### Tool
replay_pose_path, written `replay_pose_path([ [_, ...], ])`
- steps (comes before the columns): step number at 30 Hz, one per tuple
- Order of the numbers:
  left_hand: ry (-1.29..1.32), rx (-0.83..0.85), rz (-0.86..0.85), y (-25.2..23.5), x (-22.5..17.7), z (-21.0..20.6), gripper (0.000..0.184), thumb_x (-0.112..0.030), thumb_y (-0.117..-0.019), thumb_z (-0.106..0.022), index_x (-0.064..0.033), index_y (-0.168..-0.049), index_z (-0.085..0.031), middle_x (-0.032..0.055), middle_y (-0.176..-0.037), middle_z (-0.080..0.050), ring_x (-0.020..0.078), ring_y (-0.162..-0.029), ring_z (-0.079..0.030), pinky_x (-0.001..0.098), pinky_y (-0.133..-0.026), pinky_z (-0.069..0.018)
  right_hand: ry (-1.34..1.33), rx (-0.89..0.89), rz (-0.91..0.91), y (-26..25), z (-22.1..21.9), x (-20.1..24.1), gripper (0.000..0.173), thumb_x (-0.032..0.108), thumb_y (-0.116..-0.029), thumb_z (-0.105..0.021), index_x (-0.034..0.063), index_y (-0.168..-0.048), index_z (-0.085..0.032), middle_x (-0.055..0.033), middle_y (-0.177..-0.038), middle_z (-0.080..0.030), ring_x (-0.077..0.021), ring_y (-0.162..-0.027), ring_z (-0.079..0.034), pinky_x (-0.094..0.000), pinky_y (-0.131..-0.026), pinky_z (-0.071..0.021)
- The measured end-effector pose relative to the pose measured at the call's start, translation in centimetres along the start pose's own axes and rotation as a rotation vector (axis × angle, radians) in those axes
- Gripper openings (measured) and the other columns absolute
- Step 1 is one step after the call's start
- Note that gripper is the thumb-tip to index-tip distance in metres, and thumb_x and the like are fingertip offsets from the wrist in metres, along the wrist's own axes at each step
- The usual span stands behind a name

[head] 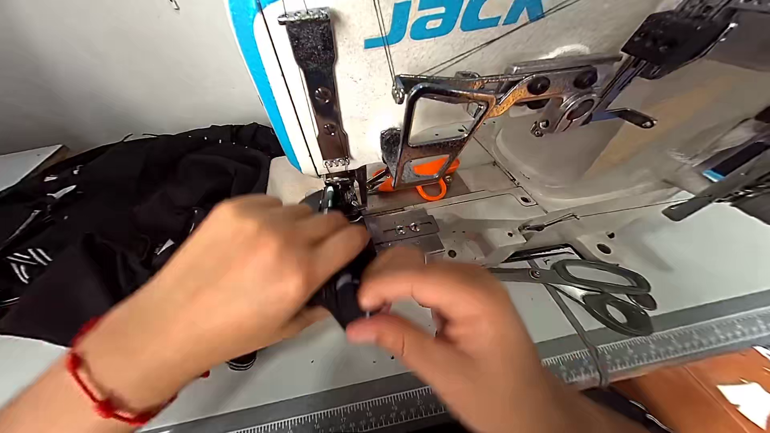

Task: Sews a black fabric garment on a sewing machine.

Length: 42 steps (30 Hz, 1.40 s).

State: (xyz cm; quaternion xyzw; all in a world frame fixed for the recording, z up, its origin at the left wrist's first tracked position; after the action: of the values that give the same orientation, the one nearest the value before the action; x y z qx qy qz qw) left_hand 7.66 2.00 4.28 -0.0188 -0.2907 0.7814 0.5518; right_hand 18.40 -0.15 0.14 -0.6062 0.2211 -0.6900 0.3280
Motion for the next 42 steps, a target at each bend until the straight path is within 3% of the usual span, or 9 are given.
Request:
replay_pose_path([
  [2,-0.097,0.023,-0.013,2.0,-1.1,-1.4,0.025,-0.014,-0.0961,-0.048,-0.0099,-0.097,-0.072,0.0039,-0.085,-0.07,0.0208,-0.063,-0.056,0.035,-0.05,-0.0375,0.123,0.004,0.062,2.8,-1.0,-0.4,0.014,0.018,-0.0987,-0.069,0.0049,-0.095,-0.07,-0.005,-0.093,-0.072,-0.0093,-0.102,-0.068,-0.0243,-0.094,-0.0524],
  [4,-0.173,0.027,0.001,3.4,-1.9,-1.7,0.028,-0.007,-0.0992,-0.044,-0.0088,-0.102,-0.073,0.0061,-0.095,-0.074,0.0229,-0.066,-0.057,0.0361,-0.052,-0.0373,0.21,-0.015,0.1,4.5,-1.5,-0.5,0.011,0.018,-0.0988,-0.069,0.0075,-0.095,-0.068,-0.0037,-0.094,-0.072,-0.0113,-0.106,-0.066,-0.0276,-0.101,-0.0464],
  [15,-0.213,-0.004,0.099,2.2,1.1,-2.6,0.029,-0.004,-0.0885,-0.05,-0.0071,-0.095,-0.078,0.0065,-0.094,-0.074,0.0225,-0.067,-0.06,0.0343,-0.05,-0.0392,0.428,-0.152,0.111,2.2,-0.4,-1.9,0.011,0.022,-0.0988,-0.068,0.0125,-0.096,-0.073,0.0046,-0.094,-0.077,-0.0008,-0.101,-0.068,-0.0308,-0.101,-0.0426],
  [23,-0.217,-0.006,0.083,1.9,1.8,-3.3,0.029,-0.006,-0.0903,-0.05,-0.0072,-0.094,-0.079,0.0066,-0.093,-0.074,0.0228,-0.067,-0.06,0.0345,-0.049,-0.0379,0.485,-0.158,0.08,1.6,-0.4,-2.3,0.01,0.021,-0.0972,-0.07,0.0133,-0.093,-0.075,0.0065,-0.093,-0.076,0.0004,-0.101,-0.067,-0.0306,-0.101,-0.0427],
  [28,-0.192,0.001,0.115,1.5,3.2,-4.1,0.02,-0.002,-0.084,-0.055,-0.0063,-0.089,-0.075,0.0074,-0.09,-0.072,0.0252,-0.068,-0.063,0.036,-0.048,-0.0407,0.582,-0.182,0.074,0.8,-0.6,-2.6,0.009,0.019,-0.0956,-0.07,0.0138,-0.092,-0.076,0.0071,-0.094,-0.075,-0.0013,-0.102,-0.067,-0.0342,-0.102,-0.0431],
  [33,-0.199,-0.026,0.174,1.7,3.3,-4.3,0.02,0.0,-0.0841,-0.059,-0.0061,-0.091,-0.076,0.009,-0.091,-0.073,0.0282,-0.073,-0.066,0.0394,-0.051,-0.0463,0.726,-0.143,0.111,0.4,1.1,-1.7,0.013,0.019,-0.0969,-0.066,0.0144,-0.098,-0.078,0.0049,-0.106,-0.076,-0.0098,-0.114,-0.066,-0.0397,-0.102,-0.0464],
  [38,-0.192,-0.022,0.242,1.8,3.7,-4.7,0.018,0.001,-0.0803,-0.065,-0.0058,-0.092,-0.076,0.0108,-0.088,-0.072,0.0311,-0.076,-0.068,0.0428,-0.054,-0.0501,0.934,-0.023,-0.041,-4.2,5.5,-3.6,0.021,0.012,-0.0945,-0.067,0.0072,-0.114,-0.075,-0.012,-0.119,-0.072,-0.0353,-0.121,-0.063,-0.0633,-0.098,-0.0428],
  [40,-0.171,-0.03,0.344,1.7,5.7,-4.9,0.012,0.003,-0.0788,-0.068,-0.0046,-0.086,-0.073,0.0137,-0.079,-0.068,0.0361,-0.072,-0.069,0.0495,-0.051,-0.0508,0.929,0.12,-0.217,-5.9,5.9,-5.9,0.033,0.014,-0.0952,-0.07,0.0068,-0.127,-0.071,-0.0165,-0.124,-0.07,-0.0389,-0.128,-0.058,-0.0657,-0.106,-0.0359],
  [42,-0.116,-0.017,0.529,1.6,9.5,-5.2,0.013,0.007,-0.0859,-0.065,-0.0002,-0.091,-0.075,0.0219,-0.09,-0.073,0.0469,-0.084,-0.071,0.0633,-0.06,-0.052,0.931,0.238,-0.295,-7.1,5.5,-7.7,0.033,0.018,-0.0964,-0.071,0.0057,-0.127,-0.071,-0.0192,-0.115,-0.071,-0.0387,-0.118,-0.061,-0.0647,-0.106,-0.0342],
])
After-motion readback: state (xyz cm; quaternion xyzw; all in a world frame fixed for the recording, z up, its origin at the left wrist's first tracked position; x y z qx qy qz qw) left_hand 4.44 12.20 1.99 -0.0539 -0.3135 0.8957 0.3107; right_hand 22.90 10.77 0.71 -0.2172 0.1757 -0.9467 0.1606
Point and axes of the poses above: each hand's wrist, its own y-axis away from the middle knuckle, its own z-axis out of the back of the hand, x = y × z, the point moved 9 cm from there along -y, towards the middle knuckle
